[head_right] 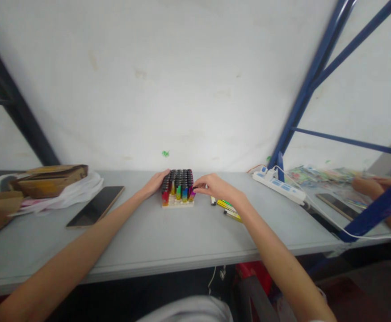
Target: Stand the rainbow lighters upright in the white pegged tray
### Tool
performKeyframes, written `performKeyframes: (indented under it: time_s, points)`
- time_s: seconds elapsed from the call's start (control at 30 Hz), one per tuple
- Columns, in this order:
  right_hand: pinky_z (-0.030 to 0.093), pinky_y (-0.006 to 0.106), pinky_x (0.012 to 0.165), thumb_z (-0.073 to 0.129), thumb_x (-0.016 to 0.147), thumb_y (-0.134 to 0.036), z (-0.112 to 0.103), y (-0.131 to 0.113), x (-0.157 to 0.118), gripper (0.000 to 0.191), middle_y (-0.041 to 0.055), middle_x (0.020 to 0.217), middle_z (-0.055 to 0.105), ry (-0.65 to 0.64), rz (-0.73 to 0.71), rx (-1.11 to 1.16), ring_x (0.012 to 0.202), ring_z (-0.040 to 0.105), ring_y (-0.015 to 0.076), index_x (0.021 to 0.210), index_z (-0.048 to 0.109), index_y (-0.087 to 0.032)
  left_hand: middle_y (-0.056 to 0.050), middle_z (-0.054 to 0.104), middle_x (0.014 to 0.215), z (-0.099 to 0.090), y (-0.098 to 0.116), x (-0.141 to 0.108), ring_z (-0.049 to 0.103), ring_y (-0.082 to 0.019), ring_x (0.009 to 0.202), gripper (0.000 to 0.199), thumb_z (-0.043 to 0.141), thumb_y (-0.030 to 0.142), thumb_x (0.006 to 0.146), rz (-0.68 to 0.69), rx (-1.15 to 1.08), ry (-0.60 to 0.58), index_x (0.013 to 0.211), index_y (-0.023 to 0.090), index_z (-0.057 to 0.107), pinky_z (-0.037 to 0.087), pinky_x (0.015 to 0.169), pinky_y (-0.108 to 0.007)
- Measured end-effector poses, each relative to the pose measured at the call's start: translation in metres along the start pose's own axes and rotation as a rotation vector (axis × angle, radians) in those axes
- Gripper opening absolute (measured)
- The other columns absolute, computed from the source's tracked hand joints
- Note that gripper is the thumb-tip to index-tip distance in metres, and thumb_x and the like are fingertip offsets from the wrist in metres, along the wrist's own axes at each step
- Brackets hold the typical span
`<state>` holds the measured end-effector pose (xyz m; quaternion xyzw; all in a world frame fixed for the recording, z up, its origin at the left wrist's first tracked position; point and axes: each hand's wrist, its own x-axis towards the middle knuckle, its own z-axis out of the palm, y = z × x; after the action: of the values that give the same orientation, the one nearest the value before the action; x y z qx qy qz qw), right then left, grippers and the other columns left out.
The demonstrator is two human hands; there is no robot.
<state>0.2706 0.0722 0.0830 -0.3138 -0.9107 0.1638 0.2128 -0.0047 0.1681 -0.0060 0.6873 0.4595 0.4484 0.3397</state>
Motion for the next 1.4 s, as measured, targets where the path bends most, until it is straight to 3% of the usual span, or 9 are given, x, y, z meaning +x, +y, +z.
performKeyframes:
  time_s: [0.2,0.33,0.57,0.67,0.77,0.9,1.1,1.23,1.4]
  points:
    - [0.044,0.026,0.072,0.058,0.089,-0.034,0.001,-0.002,0.013,0.023,0.0048,0.089,0.073,-0.023,-0.078,-0.098,0.076,0.063,0.0168,0.099,0.075,-0.022,-0.009,0.074,0.105,-0.001,0.000,0.001,0.059,-0.032,0.112,0.069,0.040,0.070,0.081,-0.011,0.022,-0.006,0.100,0.012,0.073,0.036,0.104,-0.039]
    - [0.044,0.025,0.069,0.059,0.088,-0.032,0.001,0.003,0.017,0.022,0.0046,0.084,0.072,0.011,-0.056,-0.089,0.070,0.062,0.0157,0.099,0.074,-0.020,-0.008,0.074,0.105,-0.001,-0.002,0.003,0.060,-0.031,0.109,0.069,0.040,0.071,0.080,0.004,0.023,0.000,0.098,0.013,0.073,0.038,0.102,-0.038]
    - [0.044,0.024,0.068,0.061,0.087,-0.034,0.002,0.004,0.019,0.023,0.0035,0.081,0.072,-0.044,-0.039,-0.081,0.069,0.063,0.0150,0.100,0.072,-0.019,-0.007,0.073,0.107,0.000,0.000,0.001,0.060,-0.031,0.110,0.069,0.042,0.071,0.079,-0.014,0.019,0.006,0.099,0.014,0.074,0.038,0.102,-0.037]
    - [0.043,0.023,0.065,0.059,0.088,-0.038,0.003,0.008,0.011,0.027,0.0026,0.077,0.072,0.057,0.020,-0.068,0.065,0.062,0.0140,0.106,0.066,-0.019,-0.007,0.073,0.107,0.000,0.000,0.001,0.060,-0.031,0.110,0.068,0.041,0.071,0.079,-0.013,0.012,0.003,0.100,0.014,0.074,0.039,0.102,-0.037]
    - [0.042,0.023,0.063,0.054,0.091,-0.038,0.002,0.023,-0.004,0.024,0.0028,0.074,0.071,0.156,0.139,-0.125,0.063,0.062,0.0139,0.099,0.065,-0.018,-0.008,0.073,0.107,-0.001,-0.002,0.002,0.060,-0.031,0.111,0.068,0.041,0.070,0.080,-0.003,0.017,-0.001,0.101,0.014,0.073,0.038,0.102,-0.038]
    - [0.040,0.025,0.064,0.059,0.088,-0.036,0.009,0.047,-0.024,0.020,0.0061,0.078,0.072,0.066,0.334,-0.312,0.068,0.062,0.0165,0.089,0.066,-0.018,-0.008,0.073,0.108,-0.001,-0.002,0.001,0.059,-0.031,0.113,0.068,0.041,0.070,0.081,-0.012,0.019,0.003,0.102,0.014,0.073,0.036,0.104,-0.038]
    - [0.039,0.026,0.066,0.064,0.083,-0.034,0.031,0.051,-0.027,0.033,0.0079,0.085,0.069,-0.043,0.421,-0.384,0.077,0.061,0.0193,0.111,0.060,-0.017,-0.009,0.073,0.109,-0.001,0.000,0.001,0.059,-0.031,0.113,0.069,0.040,0.069,0.082,-0.009,0.015,-0.012,0.104,0.012,0.072,0.036,0.105,-0.038]
    - [0.041,0.026,0.069,0.059,0.086,-0.027,0.030,0.049,-0.019,0.028,0.0085,0.087,0.069,0.025,0.372,-0.290,0.079,0.061,0.0186,0.112,0.059,-0.016,-0.009,0.072,0.111,-0.001,-0.001,0.001,0.058,-0.031,0.115,0.070,0.040,0.069,0.082,-0.015,0.012,-0.011,0.107,0.012,0.071,0.036,0.105,-0.038]
    - [0.043,0.024,0.059,0.052,0.089,-0.040,0.014,0.044,-0.011,0.027,0.0025,0.080,0.065,0.209,0.374,0.111,0.060,0.057,0.0117,0.103,0.061,-0.019,-0.008,0.070,0.115,-0.001,-0.002,0.001,0.057,-0.030,0.117,0.069,0.041,0.070,0.081,-0.004,0.005,-0.010,0.105,0.013,0.072,0.034,0.107,-0.037]
